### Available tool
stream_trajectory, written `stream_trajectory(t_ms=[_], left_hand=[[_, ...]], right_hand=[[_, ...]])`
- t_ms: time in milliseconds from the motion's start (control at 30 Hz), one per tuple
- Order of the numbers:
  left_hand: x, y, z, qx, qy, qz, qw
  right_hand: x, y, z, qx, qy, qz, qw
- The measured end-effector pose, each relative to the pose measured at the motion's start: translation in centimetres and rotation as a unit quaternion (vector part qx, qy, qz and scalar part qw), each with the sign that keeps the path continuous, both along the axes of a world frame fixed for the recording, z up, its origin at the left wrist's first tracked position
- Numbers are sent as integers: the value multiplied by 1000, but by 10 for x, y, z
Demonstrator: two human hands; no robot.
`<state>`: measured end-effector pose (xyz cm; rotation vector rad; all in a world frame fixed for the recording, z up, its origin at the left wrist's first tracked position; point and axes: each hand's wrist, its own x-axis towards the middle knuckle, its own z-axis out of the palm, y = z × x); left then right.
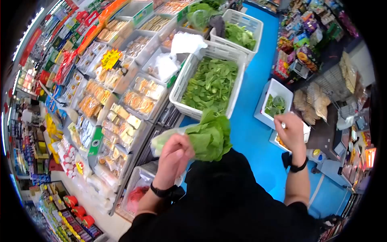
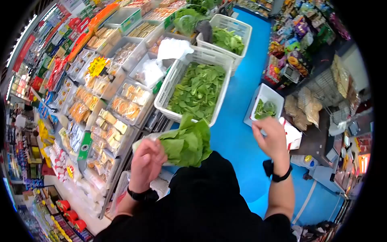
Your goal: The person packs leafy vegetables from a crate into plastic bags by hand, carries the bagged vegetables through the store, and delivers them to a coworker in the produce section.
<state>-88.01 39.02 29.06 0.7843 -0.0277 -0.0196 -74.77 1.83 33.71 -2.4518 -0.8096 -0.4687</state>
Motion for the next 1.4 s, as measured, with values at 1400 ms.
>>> stream_trajectory(t_ms=[1400], left_hand=[[313, -7, 47, 59, -48, 191, 979]], right_hand=[[173, -215, -424, 174, 692, -259, 651]])
